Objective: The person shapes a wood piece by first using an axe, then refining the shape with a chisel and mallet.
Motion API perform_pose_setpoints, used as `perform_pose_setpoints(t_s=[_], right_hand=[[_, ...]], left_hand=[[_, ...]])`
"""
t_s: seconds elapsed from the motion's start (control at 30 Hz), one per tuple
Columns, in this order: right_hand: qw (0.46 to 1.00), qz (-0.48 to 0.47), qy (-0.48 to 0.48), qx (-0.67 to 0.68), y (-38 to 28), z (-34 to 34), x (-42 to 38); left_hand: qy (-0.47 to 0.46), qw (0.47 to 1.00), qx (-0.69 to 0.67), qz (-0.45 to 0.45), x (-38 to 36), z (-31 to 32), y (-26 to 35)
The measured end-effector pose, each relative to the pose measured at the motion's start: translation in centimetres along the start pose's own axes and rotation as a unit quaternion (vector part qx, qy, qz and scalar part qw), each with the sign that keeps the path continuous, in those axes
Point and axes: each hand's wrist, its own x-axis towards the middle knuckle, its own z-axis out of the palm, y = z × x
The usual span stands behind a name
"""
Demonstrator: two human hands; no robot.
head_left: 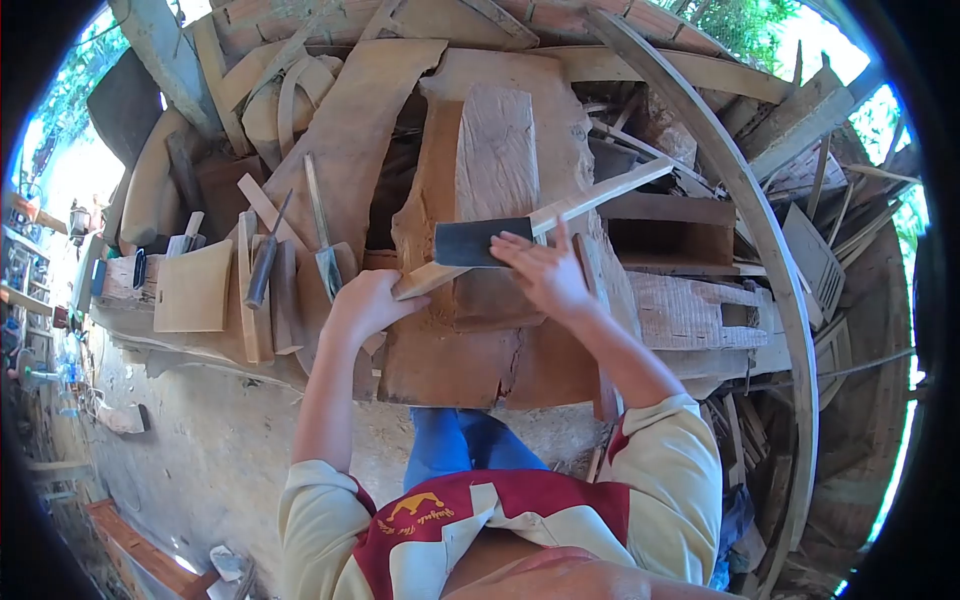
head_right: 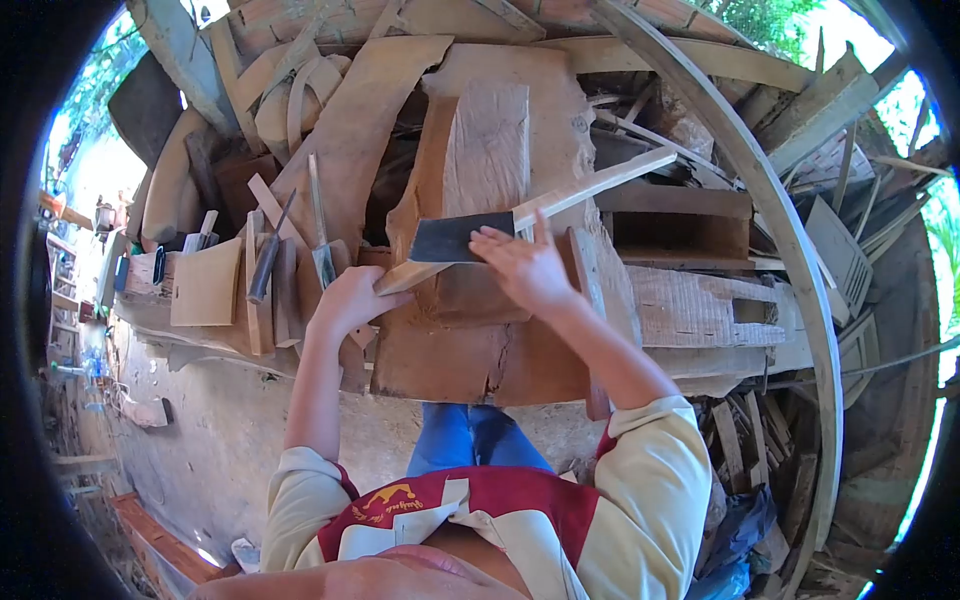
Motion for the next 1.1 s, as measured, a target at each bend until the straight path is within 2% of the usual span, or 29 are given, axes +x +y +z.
perform_pose_setpoints(t_s=[0.07, 0.13, 0.2, 0.3, 0.33, 0.37, 0.4, 0.5, 0.6, 0.63, 0.7, 0.77, 0.8, 0.83, 0.87, 0.93, 1.0, 1.07, 1.1], right_hand=[[0.998, 0.012, 0.049, -0.043, 4.2, 0.9, -0.9], [0.985, 0.133, 0.058, -0.089, 9.0, -0.4, -1.2], [0.949, 0.272, 0.053, -0.15, 12.0, -2.3, -1.0], [0.947, 0.266, 0.101, -0.151, 12.5, -1.8, -0.6], [0.927, 0.344, 0.002, -0.153, 10.8, -2.1, 0.4], [0.969, 0.205, 0.116, -0.08, 10.1, 0.0, -0.4], [0.984, 0.093, 0.107, -0.106, 7.4, 0.4, -0.2], [1.0, 0.023, 0.006, -0.004, 0.8, -0.3, 0.2], [1.0, 0.019, 0.014, -0.018, 2.4, -1.4, 0.4], [0.996, 0.028, 0.038, -0.072, 4.1, -1.5, 0.2], [0.982, 0.116, 0.097, -0.111, 8.6, -1.6, -0.9], [0.949, 0.257, 0.083, -0.161, 10.3, -3.4, -1.9], [0.93, 0.317, 0.046, -0.179, 10.3, -4.8, -2.1], [0.917, 0.354, 0.024, -0.183, 9.9, -5.9, -2.3], [0.933, 0.294, 0.149, -0.146, 9.7, -6.0, -3.1], [0.951, 0.187, 0.228, -0.096, 8.6, -6.9, -4.1], [0.955, 0.158, 0.239, -0.076, 7.3, -7.3, -5.2], [0.957, 0.132, 0.252, -0.055, 6.1, -8.0, -6.4], [0.954, 0.173, 0.244, -0.036, 5.5, -8.4, -7.0]], left_hand=[[-0.04, 0.998, -0.042, -0.003, 0.4, -0.1, -0.2], [-0.049, 0.997, -0.053, -0.009, 0.4, -0.3, -0.1], [-0.059, 0.996, -0.063, -0.015, 0.3, -0.2, -0.2], [-0.053, 0.996, -0.067, -0.005, 0.8, 0.0, -0.5], [-0.075, 0.994, -0.075, -0.013, 1.1, 0.0, -0.8], [-0.096, 0.992, -0.083, -0.021, 1.4, 0.0, -1.1], [-0.092, 0.992, -0.085, -0.02, 1.6, -0.1, -1.1], [-0.072, 0.995, -0.063, 0.01, 1.8, -0.1, -1.2], [-0.11, 0.99, -0.088, -0.016, 1.9, -0.3, -1.1], [-0.131, 0.984, -0.117, -0.045, 1.6, -0.4, -0.7], [-0.148, 0.975, -0.147, -0.079, 1.2, -0.2, -0.8], [-0.084, 0.983, -0.163, -0.01, 1.2, 0.8, -1.5], [-0.078, 0.983, -0.166, -0.015, 1.0, 0.9, -1.6], [-0.057, 0.992, -0.113, 0.013, 0.9, 0.9, -1.7], [-0.036, 0.997, -0.06, 0.039, 0.8, 1.0, -1.8], [-0.021, 0.997, -0.057, 0.041, 0.6, 1.5, -2.0], [-0.005, 0.998, -0.054, 0.044, 0.4, 2.1, -2.2], [0.007, 0.992, -0.118, 0.051, 0.0, 2.6, -2.5], [0.013, 0.991, -0.121, 0.047, -0.5, 2.5, -2.4]])
